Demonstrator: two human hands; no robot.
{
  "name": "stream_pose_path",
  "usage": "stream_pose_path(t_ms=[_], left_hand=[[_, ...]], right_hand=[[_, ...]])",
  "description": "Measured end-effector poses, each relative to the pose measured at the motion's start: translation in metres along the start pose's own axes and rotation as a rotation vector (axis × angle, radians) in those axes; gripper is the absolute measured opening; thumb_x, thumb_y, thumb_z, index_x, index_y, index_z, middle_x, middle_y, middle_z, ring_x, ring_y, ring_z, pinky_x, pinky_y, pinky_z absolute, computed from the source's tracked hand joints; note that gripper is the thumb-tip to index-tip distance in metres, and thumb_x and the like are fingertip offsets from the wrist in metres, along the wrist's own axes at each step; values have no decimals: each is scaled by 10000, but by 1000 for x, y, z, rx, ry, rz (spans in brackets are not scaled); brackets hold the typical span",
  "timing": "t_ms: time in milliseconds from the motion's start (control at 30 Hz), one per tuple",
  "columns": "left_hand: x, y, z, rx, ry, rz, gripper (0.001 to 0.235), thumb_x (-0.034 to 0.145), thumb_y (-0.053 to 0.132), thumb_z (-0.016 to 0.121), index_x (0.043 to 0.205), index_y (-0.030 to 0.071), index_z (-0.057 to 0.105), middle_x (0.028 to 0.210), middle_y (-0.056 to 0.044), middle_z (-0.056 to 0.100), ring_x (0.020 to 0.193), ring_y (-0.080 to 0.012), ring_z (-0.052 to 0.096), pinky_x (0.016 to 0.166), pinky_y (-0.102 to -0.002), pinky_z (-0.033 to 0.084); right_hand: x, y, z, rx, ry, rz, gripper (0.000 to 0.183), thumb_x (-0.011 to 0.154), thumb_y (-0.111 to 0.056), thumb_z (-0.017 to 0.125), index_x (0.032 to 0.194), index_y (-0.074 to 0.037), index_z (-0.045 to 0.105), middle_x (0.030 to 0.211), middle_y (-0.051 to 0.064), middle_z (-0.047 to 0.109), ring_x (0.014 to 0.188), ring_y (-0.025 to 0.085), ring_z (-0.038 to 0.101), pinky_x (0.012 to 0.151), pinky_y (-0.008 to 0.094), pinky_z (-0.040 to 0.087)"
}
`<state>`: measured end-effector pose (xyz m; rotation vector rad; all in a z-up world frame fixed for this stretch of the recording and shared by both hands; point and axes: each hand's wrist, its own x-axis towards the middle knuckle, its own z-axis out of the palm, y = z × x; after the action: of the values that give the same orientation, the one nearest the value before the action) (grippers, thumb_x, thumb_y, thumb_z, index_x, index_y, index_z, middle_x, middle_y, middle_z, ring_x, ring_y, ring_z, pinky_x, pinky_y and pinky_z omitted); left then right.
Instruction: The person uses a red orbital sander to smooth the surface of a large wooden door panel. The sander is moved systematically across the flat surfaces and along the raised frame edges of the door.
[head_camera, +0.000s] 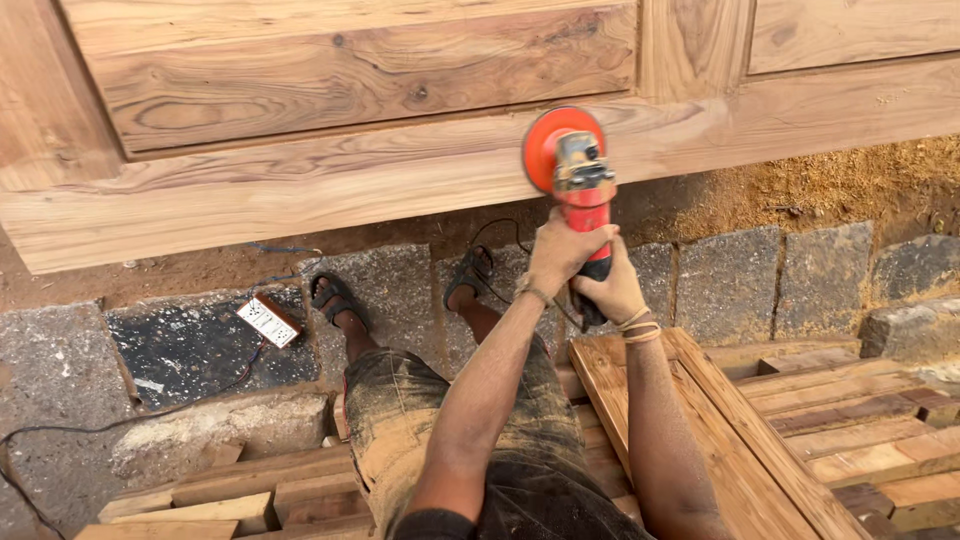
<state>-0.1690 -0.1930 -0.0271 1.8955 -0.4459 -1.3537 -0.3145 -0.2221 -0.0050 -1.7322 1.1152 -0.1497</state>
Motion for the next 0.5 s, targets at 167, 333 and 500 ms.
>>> stream_pose_path(t_ms=[167, 333, 500], left_hand=[[37, 38, 105, 114, -202, 25, 863, 607, 678, 728, 1112, -17, 647, 1048, -199, 752, 914, -318, 785, 805, -367, 630], [51, 42, 161, 181, -229, 33, 966, 563, 666, 785, 1150, -80, 607, 1039, -239, 751, 959, -350, 766, 834, -393, 616], [32, 20, 123, 170, -174, 23, 966, 574, 666, 791, 1157, -80, 601, 1023, -241, 747, 953, -359, 760, 829, -404, 611]], right_hand=[[4, 59, -75, 304, 86, 75, 737, 762, -80, 740, 1421, -33, 415, 1221, 104, 618, 1055, 178, 644, 927, 357, 563], [-9, 95, -102, 340, 197, 59, 710, 823, -31, 708, 1475, -27, 428, 1293, 107, 607, 1126, 183, 623, 966, 344, 530], [-19, 77, -63, 490, 112, 132, 727, 804, -53, 723, 1458, -31, 405, 1247, 95, 615, 1064, 190, 643, 900, 349, 555]])
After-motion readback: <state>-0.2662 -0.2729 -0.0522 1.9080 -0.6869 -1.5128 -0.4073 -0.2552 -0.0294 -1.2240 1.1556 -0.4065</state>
